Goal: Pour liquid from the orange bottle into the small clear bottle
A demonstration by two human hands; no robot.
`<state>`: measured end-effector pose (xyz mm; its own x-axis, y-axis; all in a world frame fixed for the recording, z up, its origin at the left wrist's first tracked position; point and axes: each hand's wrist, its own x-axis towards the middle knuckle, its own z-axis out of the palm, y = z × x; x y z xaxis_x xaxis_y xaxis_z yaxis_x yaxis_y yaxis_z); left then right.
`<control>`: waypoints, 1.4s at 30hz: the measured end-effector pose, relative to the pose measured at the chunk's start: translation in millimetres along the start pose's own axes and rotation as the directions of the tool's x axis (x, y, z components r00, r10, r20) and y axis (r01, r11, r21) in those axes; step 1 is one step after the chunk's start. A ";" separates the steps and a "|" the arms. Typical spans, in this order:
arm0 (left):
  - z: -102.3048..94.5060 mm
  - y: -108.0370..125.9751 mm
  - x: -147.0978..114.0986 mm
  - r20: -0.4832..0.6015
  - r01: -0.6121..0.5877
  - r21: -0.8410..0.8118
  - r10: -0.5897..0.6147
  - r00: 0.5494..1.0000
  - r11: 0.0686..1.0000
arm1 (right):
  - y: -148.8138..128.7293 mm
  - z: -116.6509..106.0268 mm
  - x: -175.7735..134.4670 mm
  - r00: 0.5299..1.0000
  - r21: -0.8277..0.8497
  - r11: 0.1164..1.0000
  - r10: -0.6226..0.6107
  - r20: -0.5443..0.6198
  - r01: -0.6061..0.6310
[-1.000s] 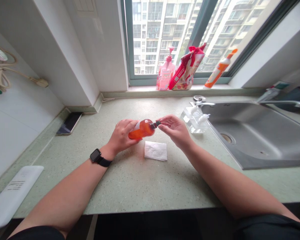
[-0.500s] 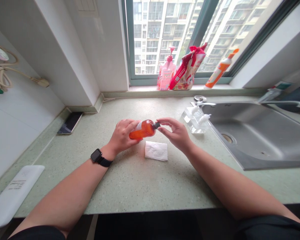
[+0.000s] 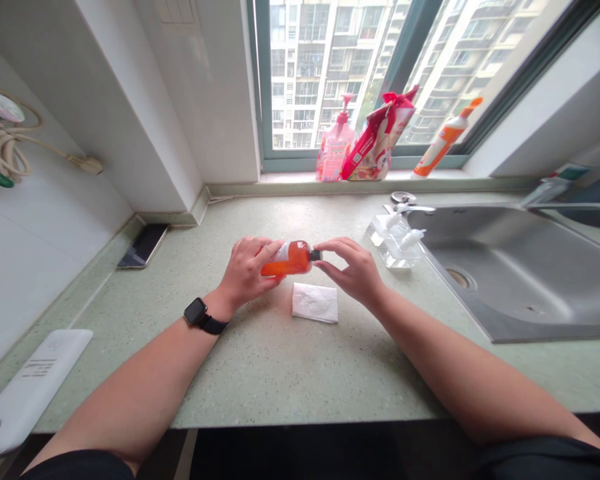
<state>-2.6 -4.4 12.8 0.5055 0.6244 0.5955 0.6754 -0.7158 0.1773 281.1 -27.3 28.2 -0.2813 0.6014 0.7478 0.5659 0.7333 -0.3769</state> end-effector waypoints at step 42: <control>-0.6 -0.7 -1.4 0.013 0.000 -0.003 0.000 1.000 1.000 | 2.0 1.1 -3.9 0.991 -0.044 0.993 -0.110 0.074 0.113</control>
<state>-4.1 -5.0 12.3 0.5122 0.6283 0.5856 0.6735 -0.7169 0.1801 282.5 -27.8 24.0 -0.3988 0.5391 0.7419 0.5639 0.7821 -0.2652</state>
